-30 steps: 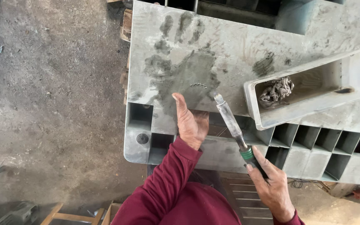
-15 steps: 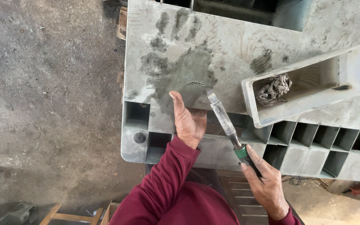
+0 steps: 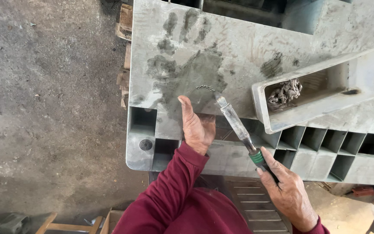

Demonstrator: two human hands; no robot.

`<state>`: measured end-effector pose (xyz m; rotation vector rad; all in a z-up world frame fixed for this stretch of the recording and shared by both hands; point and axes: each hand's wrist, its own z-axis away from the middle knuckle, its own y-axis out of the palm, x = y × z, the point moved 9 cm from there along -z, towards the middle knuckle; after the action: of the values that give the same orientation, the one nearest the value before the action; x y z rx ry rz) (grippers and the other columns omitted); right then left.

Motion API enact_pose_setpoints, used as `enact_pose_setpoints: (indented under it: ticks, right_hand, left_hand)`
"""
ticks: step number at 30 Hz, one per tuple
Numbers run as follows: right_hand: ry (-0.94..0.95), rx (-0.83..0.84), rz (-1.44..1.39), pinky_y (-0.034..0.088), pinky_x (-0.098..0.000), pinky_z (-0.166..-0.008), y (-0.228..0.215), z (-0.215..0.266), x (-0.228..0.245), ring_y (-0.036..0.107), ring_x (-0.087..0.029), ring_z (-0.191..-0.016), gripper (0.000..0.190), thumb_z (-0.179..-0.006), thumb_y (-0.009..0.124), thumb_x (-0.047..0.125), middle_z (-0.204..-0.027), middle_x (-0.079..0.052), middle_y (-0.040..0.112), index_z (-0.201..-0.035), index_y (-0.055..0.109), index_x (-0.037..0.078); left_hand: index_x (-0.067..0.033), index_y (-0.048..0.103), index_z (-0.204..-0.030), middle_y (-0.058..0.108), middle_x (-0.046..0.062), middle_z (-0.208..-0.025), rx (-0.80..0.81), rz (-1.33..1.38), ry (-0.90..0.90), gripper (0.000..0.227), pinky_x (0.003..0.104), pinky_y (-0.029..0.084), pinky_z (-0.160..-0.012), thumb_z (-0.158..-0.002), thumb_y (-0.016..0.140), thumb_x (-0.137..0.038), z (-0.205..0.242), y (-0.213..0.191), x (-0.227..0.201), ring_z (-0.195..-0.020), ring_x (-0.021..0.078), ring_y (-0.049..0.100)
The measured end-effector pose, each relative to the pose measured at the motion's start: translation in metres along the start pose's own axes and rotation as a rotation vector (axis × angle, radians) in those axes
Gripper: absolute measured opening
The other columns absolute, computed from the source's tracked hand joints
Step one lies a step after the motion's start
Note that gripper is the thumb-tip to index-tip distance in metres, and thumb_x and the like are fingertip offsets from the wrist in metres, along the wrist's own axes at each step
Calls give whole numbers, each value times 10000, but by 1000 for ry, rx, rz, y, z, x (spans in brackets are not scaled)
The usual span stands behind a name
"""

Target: The person uses a handheld rotary carving tool to etch a decorative pattern onto the flat surface of a grey concrete block. They hold the tool with their right hand and stabilize the block with their left hand while creating a continuous wavy line.

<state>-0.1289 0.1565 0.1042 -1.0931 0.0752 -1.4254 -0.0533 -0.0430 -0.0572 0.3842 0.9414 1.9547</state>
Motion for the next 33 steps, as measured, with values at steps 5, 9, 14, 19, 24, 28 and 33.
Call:
enact_pose_setpoints:
  ticks: [5,9,14,19,24,28,33]
  right_hand:
    - [-81,-23,84,595,-336,-669,-4,-1,18,772,-197,-823,571,-896,690,192,-1043,-158,771,-1447,562,111]
    - [-70,-16,136,580,-346,-610,-4,-1,21,758,-196,-720,589,-884,696,194,-975,-139,770,-1453,555,128]
    - [-89,-20,182,567,-353,-579,-7,-1,30,742,-201,-673,585,-888,688,196,-943,-125,762,-1452,550,127]
    - [-86,-30,221,554,-363,-570,-9,-1,34,722,-210,-642,579,-889,690,189,-933,-118,756,-1450,559,132]
    - [-115,-28,230,541,-359,-541,-8,-2,38,698,-193,-605,593,-892,685,188,-860,-94,735,-1463,540,125]
    - [-94,-20,257,533,-357,-523,-6,-3,35,675,-181,-564,606,-888,696,188,-797,-80,714,-1469,534,135]
    - [-206,-68,177,539,-323,-538,-3,-1,34,679,-139,-627,569,-906,681,162,-901,-88,731,-1455,545,97]
  left_hand:
    - [-114,544,-1389,606,8,-1305,23,17,-5,809,412,410,-1103,-840,682,-692,-1,2,0,-1228,215,556]
    - [-124,546,-1384,614,-20,-1305,-5,25,-12,789,402,415,-1103,-838,676,-680,0,-2,1,-1224,192,562]
    - [-106,531,-1401,596,5,-1318,57,47,-2,773,402,411,-1116,-897,667,-676,0,4,0,-1238,208,548]
    - [-125,527,-1402,612,-14,-1312,18,42,-5,775,388,412,-1119,-867,653,-672,2,2,0,-1232,190,563]
    - [-140,520,-1414,596,-19,-1332,27,36,-10,772,387,410,-1118,-866,656,-667,1,3,0,-1241,188,553]
    - [-109,503,-1422,566,2,-1354,33,32,-2,805,398,407,-1117,-884,676,-681,0,-1,1,-1253,205,534]
    - [-114,502,-1423,574,4,-1356,-9,14,-30,858,394,411,-1090,-825,695,-698,-2,-6,4,-1240,205,542]
